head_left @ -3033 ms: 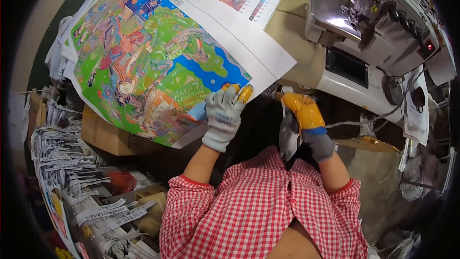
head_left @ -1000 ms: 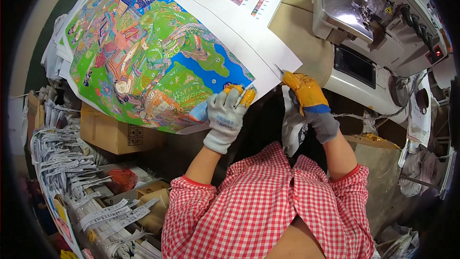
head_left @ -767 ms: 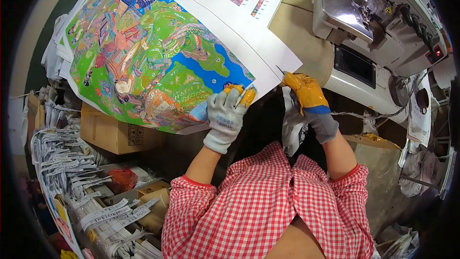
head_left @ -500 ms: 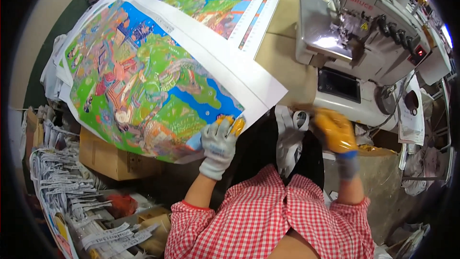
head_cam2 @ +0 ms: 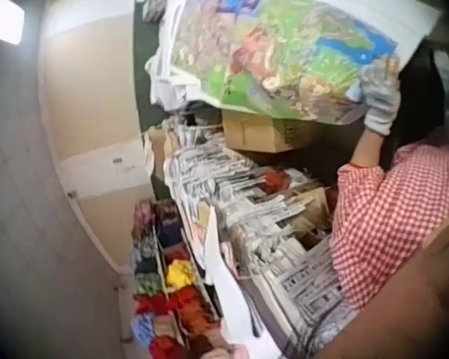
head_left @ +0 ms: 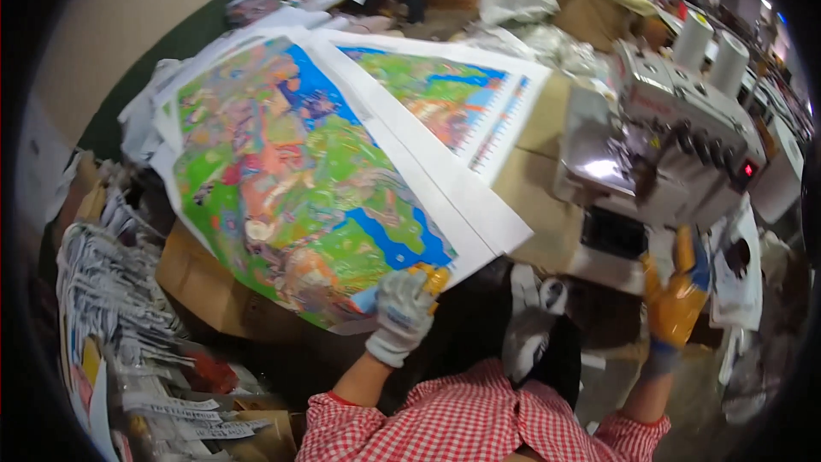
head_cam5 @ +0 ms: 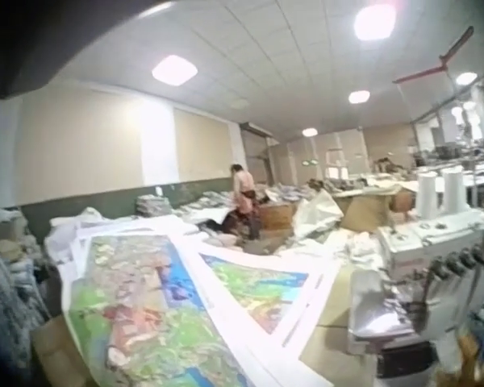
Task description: The person sews the edges of printed fabric sheets using a sewing machine, guiding the material with gloved hands. They pick up each sheet, align the white border under the needle, and set the finished fabric aside before repeating the process.
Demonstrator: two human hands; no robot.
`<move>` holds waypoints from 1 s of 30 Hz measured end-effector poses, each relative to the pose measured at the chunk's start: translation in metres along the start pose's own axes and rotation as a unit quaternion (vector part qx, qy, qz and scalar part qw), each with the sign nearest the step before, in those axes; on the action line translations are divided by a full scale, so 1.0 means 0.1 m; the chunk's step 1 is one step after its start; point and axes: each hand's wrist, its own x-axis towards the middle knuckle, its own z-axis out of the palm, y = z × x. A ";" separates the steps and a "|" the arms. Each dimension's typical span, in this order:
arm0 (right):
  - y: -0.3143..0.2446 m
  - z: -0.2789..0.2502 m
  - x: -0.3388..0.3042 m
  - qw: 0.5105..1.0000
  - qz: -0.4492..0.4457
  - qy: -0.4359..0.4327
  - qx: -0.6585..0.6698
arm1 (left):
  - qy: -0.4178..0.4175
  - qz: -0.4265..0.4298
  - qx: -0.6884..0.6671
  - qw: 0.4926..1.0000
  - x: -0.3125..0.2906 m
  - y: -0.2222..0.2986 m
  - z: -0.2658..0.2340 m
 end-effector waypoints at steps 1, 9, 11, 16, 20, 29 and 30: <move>-0.24 -0.01 -0.01 0.993 -0.092 -0.061 -0.036 | 0.006 -0.006 -0.003 1.000 -0.03 -0.02 0.05; -0.95 0.89 -0.03 0.921 -0.291 -0.112 0.233 | 0.003 -0.040 0.009 0.999 -0.10 0.08 -0.10; -0.92 1.09 -0.04 0.908 -0.307 -0.114 0.263 | -0.002 -0.043 0.032 0.999 -0.12 0.09 -0.10; -1.02 1.19 0.06 0.900 -0.303 -0.121 0.290 | -0.036 -0.136 0.052 0.989 0.12 0.22 -0.18; -1.32 1.05 0.17 0.894 -0.311 -0.101 0.305 | -0.008 -0.135 0.056 0.989 0.43 0.33 -0.17; -1.59 1.03 0.02 0.868 -0.340 -0.162 0.324 | 0.136 -0.159 -0.071 0.975 0.53 0.06 0.02; -1.61 1.03 0.00 0.868 -0.339 -0.164 0.323 | 0.151 -0.174 -0.112 0.967 0.54 0.03 0.00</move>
